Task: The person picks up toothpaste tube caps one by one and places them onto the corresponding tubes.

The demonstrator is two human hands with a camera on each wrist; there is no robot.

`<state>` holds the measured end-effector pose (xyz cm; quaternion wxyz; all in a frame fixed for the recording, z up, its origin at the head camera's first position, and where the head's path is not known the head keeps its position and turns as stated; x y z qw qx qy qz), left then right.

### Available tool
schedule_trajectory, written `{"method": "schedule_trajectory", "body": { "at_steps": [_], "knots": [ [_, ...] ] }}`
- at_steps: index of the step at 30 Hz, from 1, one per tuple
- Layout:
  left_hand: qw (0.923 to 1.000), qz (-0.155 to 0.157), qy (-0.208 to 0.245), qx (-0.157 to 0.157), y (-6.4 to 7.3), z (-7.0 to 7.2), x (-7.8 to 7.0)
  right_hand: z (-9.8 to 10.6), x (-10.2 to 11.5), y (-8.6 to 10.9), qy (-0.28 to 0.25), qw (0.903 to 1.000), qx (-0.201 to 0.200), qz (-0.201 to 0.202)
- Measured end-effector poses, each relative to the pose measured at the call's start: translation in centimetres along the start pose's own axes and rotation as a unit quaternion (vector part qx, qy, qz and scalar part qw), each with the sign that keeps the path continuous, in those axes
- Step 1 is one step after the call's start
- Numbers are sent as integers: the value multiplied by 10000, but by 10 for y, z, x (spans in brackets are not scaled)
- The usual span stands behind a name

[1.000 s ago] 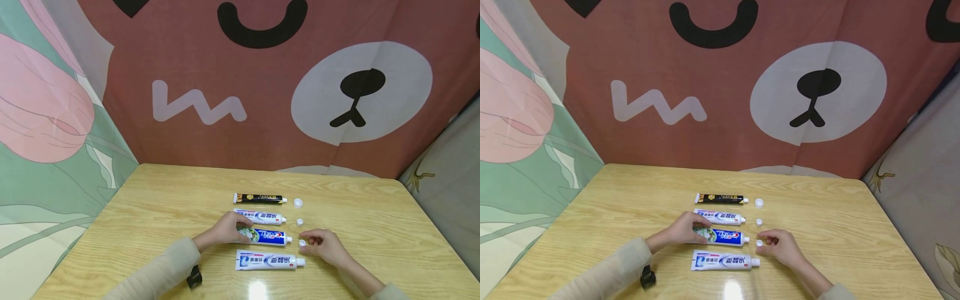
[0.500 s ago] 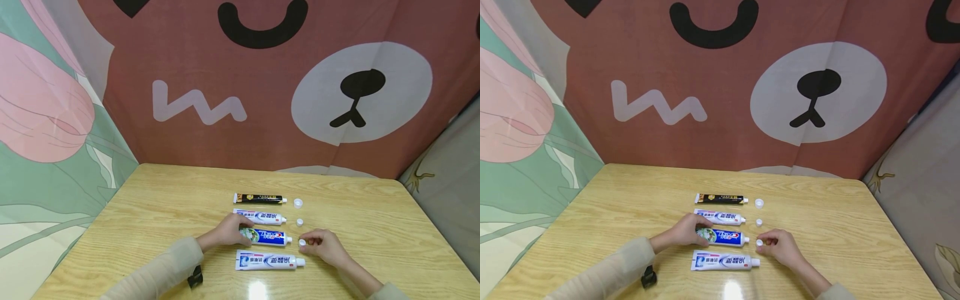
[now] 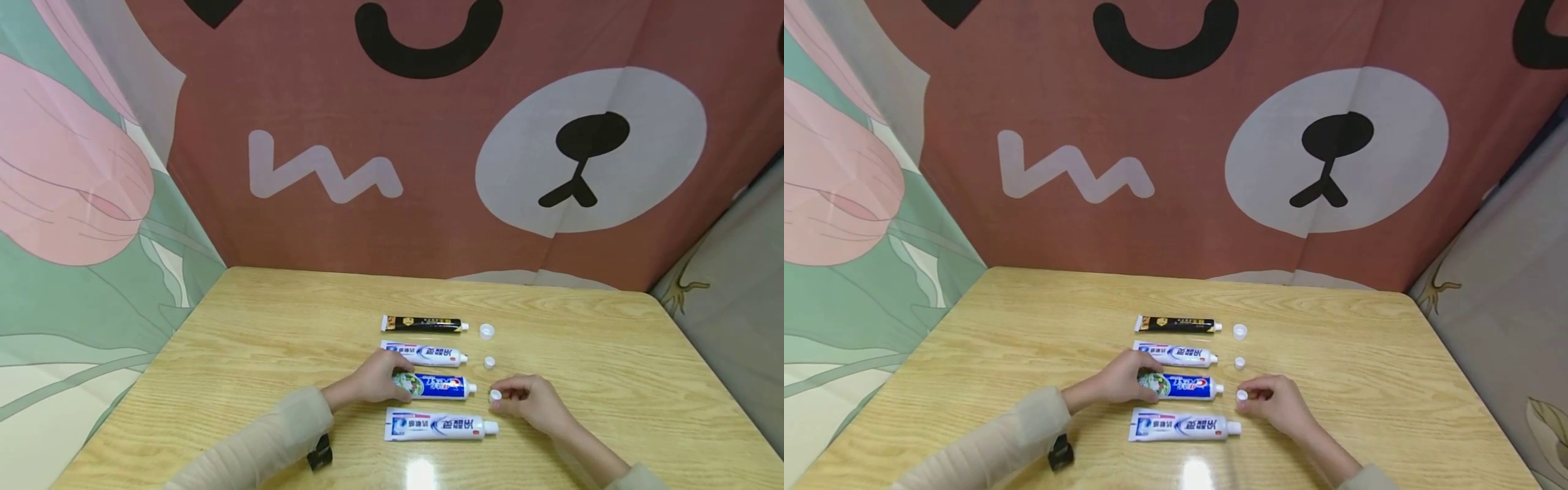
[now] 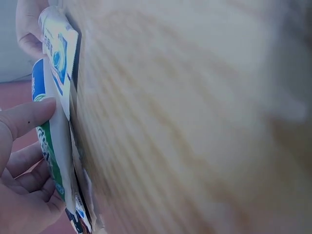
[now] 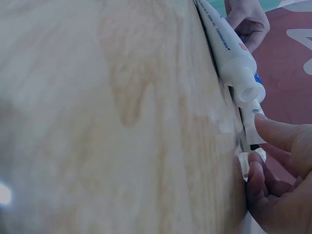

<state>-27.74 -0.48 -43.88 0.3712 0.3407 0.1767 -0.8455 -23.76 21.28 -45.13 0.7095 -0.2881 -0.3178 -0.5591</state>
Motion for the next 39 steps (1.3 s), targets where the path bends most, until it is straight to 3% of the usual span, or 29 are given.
{"method": "schedule_trajectory", "body": {
  "at_steps": [12, 17, 26, 39],
  "knots": [
    [9992, -209, 323, -90, 2, 2, -4, 2, -3, 0, -287, 9984, 221, -432],
    [9991, -214, 369, -62, 3, 3, -7, 3, -3, 0, -416, 9981, 272, -365],
    [9967, -320, 725, -168, 3, 11, -13, 9, 3, -1, -484, 9986, 31, -187],
    [9950, -223, 948, -229, 4, 19, -19, 13, 9, -1, -762, 9961, -319, -323]
  ]
}}
Point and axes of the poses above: each hand's wrist, its own y-axis away from the middle knuckle, its own z-axis out of the back of the hand, x = y × z, the point moved 9 cm from there along -y, towards the middle knuckle, and after that the axes turned 7 degrees about y, right-handed, at the moved point
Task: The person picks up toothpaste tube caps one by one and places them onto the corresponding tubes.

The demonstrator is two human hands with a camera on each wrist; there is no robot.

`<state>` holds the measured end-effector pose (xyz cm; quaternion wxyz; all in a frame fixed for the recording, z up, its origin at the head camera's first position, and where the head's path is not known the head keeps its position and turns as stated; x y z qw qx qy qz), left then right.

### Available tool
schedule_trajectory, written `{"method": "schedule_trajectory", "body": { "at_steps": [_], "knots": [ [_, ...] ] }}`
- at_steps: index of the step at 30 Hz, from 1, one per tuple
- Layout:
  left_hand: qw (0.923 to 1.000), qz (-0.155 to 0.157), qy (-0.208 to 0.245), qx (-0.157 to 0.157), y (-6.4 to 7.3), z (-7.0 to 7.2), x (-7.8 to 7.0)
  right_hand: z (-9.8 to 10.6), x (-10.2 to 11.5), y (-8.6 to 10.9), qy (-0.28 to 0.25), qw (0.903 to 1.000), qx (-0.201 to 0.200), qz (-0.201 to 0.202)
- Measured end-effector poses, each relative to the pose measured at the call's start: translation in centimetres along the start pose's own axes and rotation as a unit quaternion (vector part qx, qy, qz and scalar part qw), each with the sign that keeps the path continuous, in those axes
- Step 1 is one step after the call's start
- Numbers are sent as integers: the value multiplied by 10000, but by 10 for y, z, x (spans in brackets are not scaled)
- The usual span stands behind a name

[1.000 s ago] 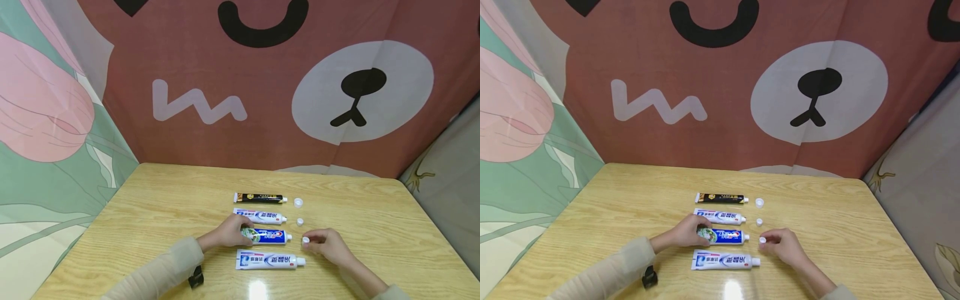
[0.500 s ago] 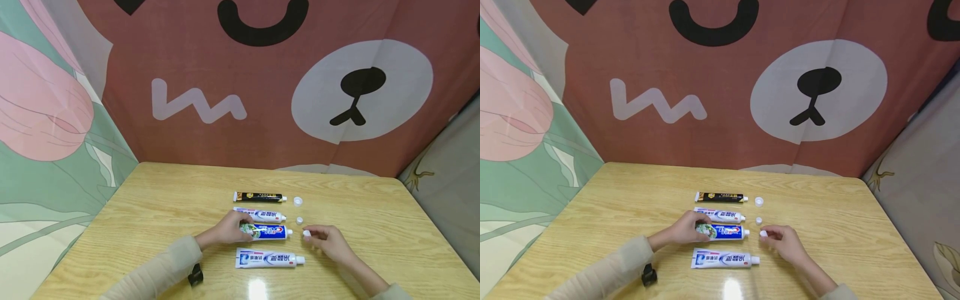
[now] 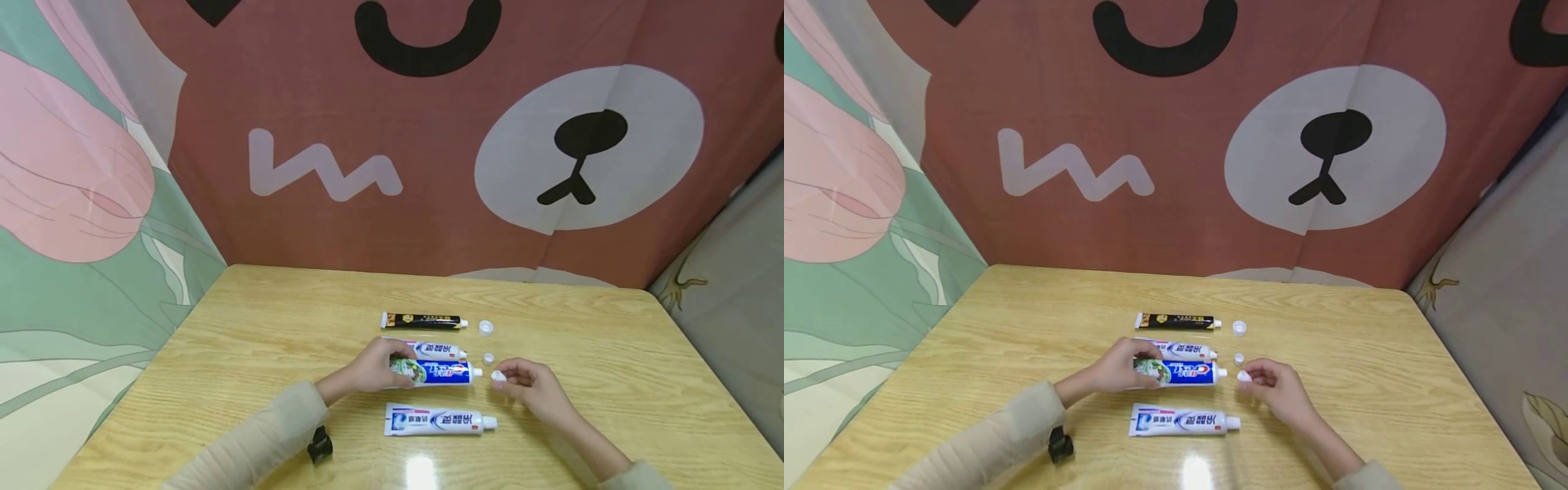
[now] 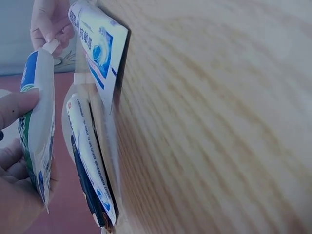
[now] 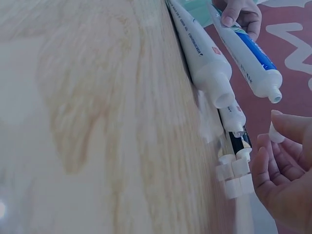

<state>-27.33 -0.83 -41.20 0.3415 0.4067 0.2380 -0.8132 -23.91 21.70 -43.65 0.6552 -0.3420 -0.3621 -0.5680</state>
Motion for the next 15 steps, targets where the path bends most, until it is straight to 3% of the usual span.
{"method": "schedule_trajectory", "body": {
  "at_steps": [7, 15],
  "knots": [
    [10000, 56, 48, -7, 0, 0, -3, -1, 10, 0, -111, 9993, -93, 350],
    [10000, -42, 49, -2, -2, -1, -3, -5, 14, -1, -197, 9993, -16, 316]
  ]
}}
Point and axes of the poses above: each hand's wrist, its own y-axis away from the middle knuckle, its own z-axis out of the back of the hand, x = y × z, the point moved 9 cm from there along -y, towards the middle knuckle, and after that the axes turned 7 degrees about y, right-handed, at the moved point
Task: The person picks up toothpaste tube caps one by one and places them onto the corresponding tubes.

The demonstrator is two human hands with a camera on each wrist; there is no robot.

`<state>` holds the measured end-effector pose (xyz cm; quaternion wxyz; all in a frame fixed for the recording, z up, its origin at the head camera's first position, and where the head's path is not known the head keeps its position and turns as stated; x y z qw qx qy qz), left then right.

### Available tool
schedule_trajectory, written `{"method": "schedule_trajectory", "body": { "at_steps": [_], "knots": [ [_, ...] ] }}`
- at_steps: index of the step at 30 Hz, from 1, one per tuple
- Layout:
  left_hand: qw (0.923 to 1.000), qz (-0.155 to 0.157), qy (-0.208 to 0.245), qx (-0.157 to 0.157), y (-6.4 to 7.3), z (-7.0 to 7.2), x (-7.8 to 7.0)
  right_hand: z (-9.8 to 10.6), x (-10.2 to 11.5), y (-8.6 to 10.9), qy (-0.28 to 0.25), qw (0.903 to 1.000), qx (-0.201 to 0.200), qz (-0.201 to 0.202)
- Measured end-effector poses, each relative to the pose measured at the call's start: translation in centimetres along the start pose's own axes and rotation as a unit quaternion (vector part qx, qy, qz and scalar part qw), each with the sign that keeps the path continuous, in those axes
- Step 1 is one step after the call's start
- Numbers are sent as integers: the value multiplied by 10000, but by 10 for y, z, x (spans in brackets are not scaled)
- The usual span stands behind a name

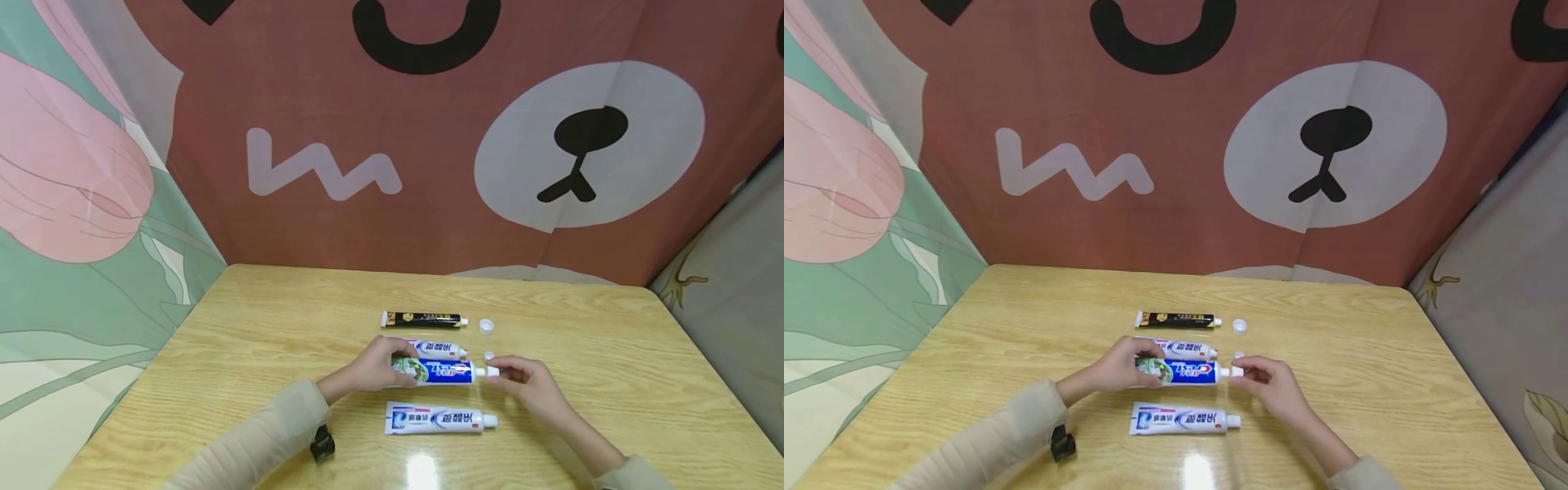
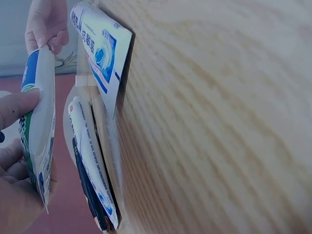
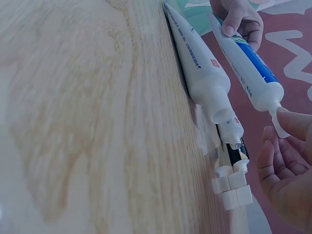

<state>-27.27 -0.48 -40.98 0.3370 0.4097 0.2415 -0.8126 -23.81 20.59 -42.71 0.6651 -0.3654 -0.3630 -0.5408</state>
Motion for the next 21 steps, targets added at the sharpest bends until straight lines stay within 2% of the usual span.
{"method": "schedule_trajectory", "body": {
  "at_steps": [21],
  "knots": [
    [9999, -119, -69, -92, -2, -1, -4, -5, -2, -1, -242, 9995, 190, -84]
  ]
}}
Point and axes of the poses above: each hand's wrist, its own y-axis away from the middle knuckle, its own z-axis out of the back of the hand, x = y × z, the point moved 9 cm from there along -y, towards the middle knuckle, and after that the axes turned 7 degrees about y, right-handed, at the moved point
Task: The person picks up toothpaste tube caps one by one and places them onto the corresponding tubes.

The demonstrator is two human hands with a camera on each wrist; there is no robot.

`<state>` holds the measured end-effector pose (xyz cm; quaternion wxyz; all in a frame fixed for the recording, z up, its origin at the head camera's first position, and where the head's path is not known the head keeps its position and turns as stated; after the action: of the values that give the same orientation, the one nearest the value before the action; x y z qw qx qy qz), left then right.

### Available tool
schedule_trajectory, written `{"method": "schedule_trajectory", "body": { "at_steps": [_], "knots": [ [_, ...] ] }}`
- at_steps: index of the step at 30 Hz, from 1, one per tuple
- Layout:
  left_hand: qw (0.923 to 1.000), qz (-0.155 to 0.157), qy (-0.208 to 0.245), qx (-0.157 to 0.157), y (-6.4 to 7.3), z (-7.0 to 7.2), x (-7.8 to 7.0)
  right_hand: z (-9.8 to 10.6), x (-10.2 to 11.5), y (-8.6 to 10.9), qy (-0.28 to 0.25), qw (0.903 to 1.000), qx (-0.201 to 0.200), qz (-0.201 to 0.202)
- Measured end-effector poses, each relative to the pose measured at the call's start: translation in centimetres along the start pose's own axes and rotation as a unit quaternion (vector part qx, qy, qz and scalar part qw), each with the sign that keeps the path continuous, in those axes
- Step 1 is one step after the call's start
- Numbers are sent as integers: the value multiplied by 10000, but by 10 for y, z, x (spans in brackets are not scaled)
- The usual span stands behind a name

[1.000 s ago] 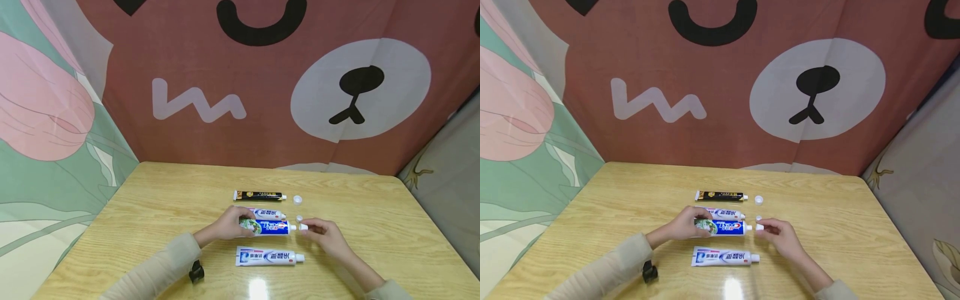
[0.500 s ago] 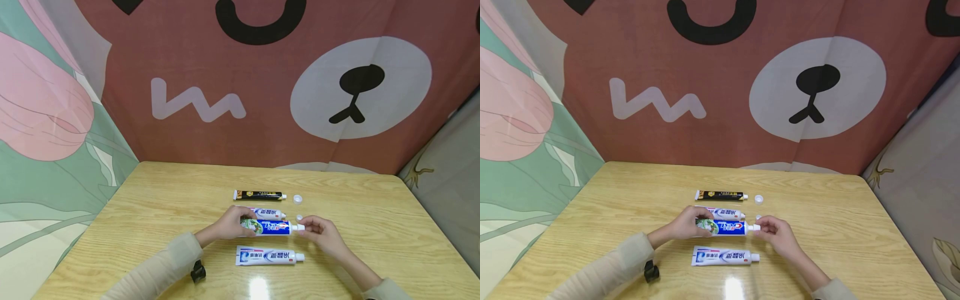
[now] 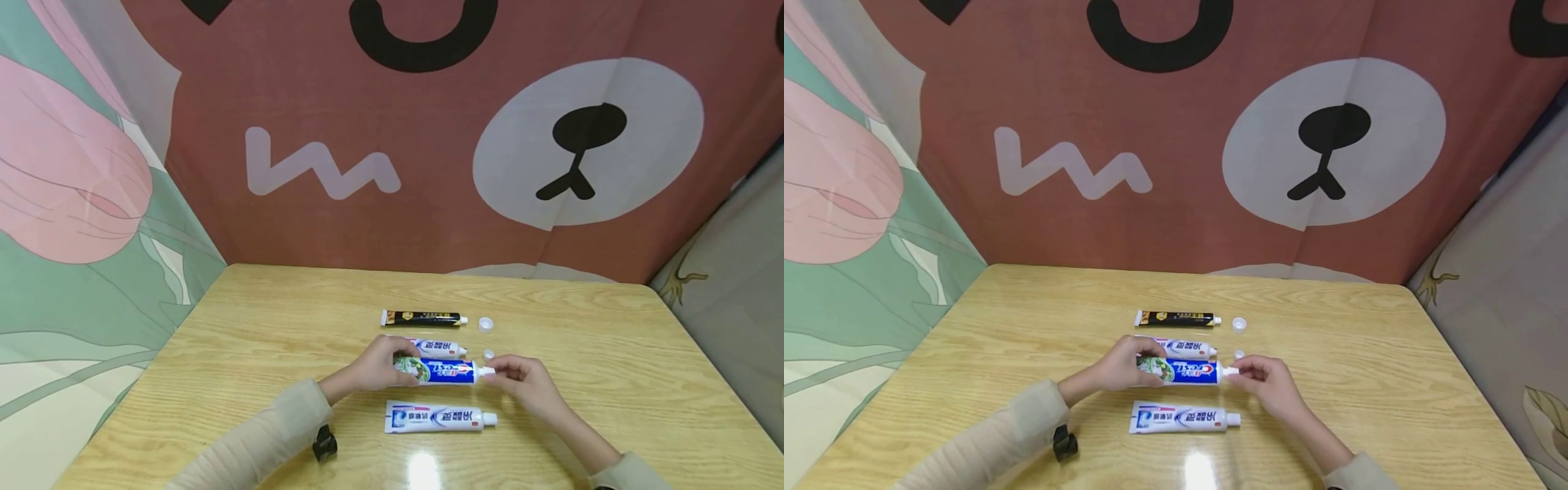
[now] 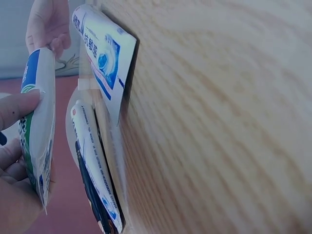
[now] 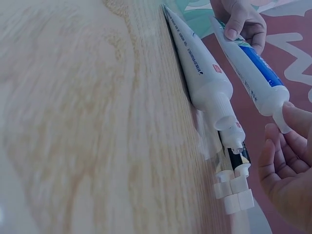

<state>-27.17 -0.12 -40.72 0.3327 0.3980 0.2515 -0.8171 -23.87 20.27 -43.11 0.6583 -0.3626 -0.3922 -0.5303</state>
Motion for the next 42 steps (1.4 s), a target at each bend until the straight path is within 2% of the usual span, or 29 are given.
{"method": "schedule_trajectory", "body": {
  "at_steps": [6, 11, 17, 21, 24, 28, 37, 42],
  "knots": [
    [10000, -40, -23, -44, 0, 1, -5, 0, 4, 0, 121, 9998, 82, 100],
    [10000, 30, 53, -37, 1, -1, -5, -1, 9, 2, 218, 9991, 155, 332],
    [9999, -4, 126, -14, 2, -3, -6, -4, 7, 4, 10, 9989, 291, 357],
    [9999, -29, 160, -29, 3, -3, -6, 1, 5, 7, -47, 9992, 96, 389],
    [9998, -28, 170, -60, 4, -2, -5, 6, 6, 11, -71, 9983, -126, 559],
    [9998, -34, 172, -84, 4, -3, -4, 8, 10, 14, -179, 9958, -186, 879],
    [9997, 66, 194, -124, 6, -1, -5, 3, 8, 12, -238, 9966, -156, 768],
    [9996, 21, 220, -160, 6, 0, -5, 2, 7, 10, -130, 9975, -294, 629]
  ]
}}
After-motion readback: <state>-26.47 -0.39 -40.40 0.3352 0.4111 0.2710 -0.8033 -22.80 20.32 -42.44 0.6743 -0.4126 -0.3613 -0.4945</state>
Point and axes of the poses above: each hand's wrist, its own y-axis away from the middle knuckle, its own z-axis out of the back of the hand, x = y × z, the point moved 9 cm from there along -y, towards the middle knuckle, and after that the axes turned 7 degrees about y, right-handed, at the moved point
